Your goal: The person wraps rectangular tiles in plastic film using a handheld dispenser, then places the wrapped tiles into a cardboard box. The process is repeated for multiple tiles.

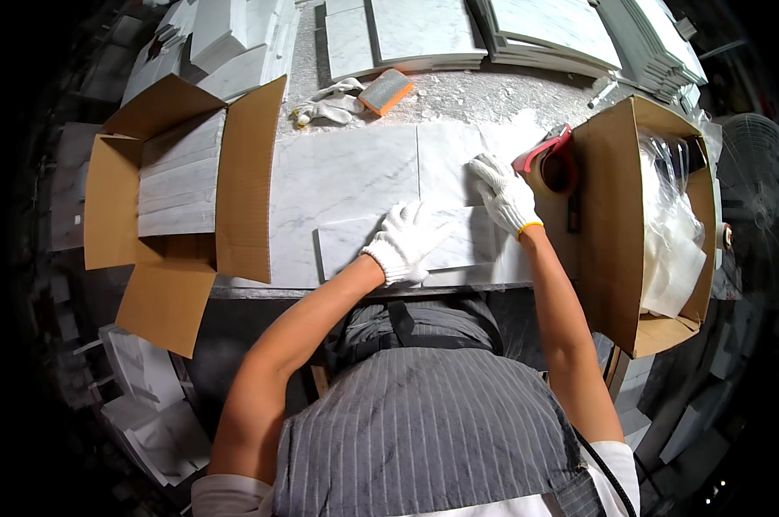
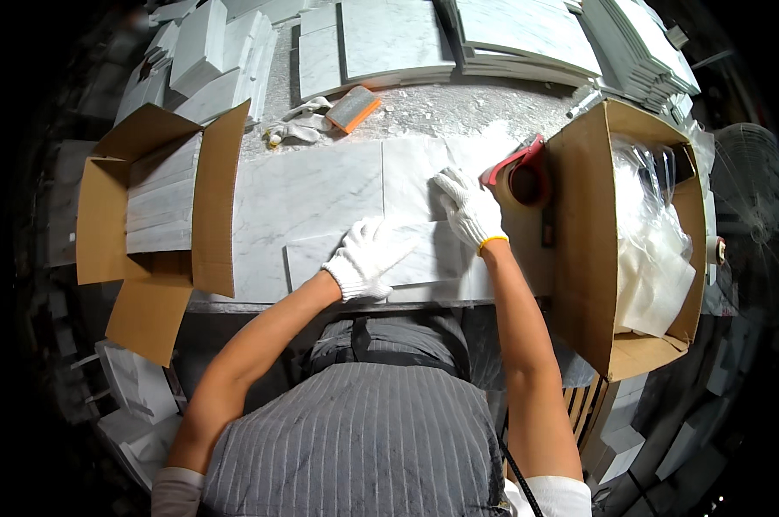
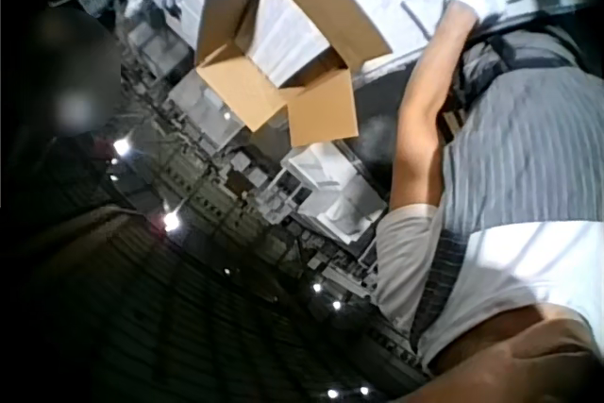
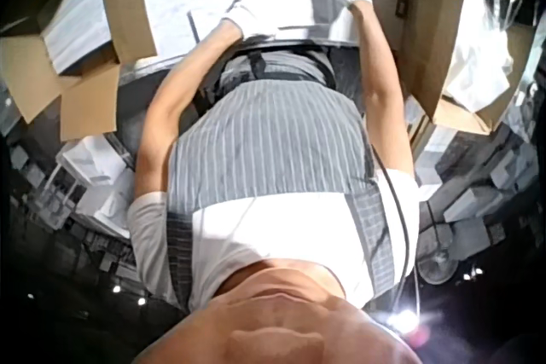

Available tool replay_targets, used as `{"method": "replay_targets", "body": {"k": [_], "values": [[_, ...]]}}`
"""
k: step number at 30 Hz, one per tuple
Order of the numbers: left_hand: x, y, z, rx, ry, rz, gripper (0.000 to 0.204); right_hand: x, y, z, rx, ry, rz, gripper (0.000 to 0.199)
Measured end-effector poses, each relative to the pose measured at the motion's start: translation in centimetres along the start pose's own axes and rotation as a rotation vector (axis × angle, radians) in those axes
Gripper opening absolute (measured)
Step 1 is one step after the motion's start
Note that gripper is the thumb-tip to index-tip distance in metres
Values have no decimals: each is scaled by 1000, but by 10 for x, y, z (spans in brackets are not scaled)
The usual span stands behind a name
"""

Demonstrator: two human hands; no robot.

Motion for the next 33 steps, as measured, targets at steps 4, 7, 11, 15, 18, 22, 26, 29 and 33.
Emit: {"method": "replay_targets", "body": {"k": [4,7,11,15,18,22,26,29,33], "values": [[3,-6,3,12,-16,5,93,0,-4,-1,-53,-19,52,37],[6,-5,0,-14,-5,-6,92,1,-1,-1,-49,-4,34,37],[4,0,-4,-60,-37,-25,96,3,-4,1,-47,-36,60,37],[5,-9,-7,-162,-67,-29,101,3,-4,-1,-37,-60,66,37],[8,-15,-13,-205,-50,-69,102,4,-6,-1,-56,-34,87,38],[8,-22,-8,-88,-24,-63,102,7,-7,-2,-79,-6,49,42],[9,-18,-11,-107,-51,-96,100,5,-7,-2,-77,-34,-16,37],[10,-19,1,-104,-66,-46,99,-6,-9,-6,-70,-3,22,39],[3,-14,-9,-129,-60,-31,102,-45,-21,-13,167,-65,-3,52]]}}
Point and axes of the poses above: each hand's wrist, its own y-axis away from the middle knuckle, its own z-axis out of the palm, x = y × z, the point moved 3 cm from there along -y, towards the middle knuckle, and after that the axes turned 11 degrees about -y, right-handed, at the moved point
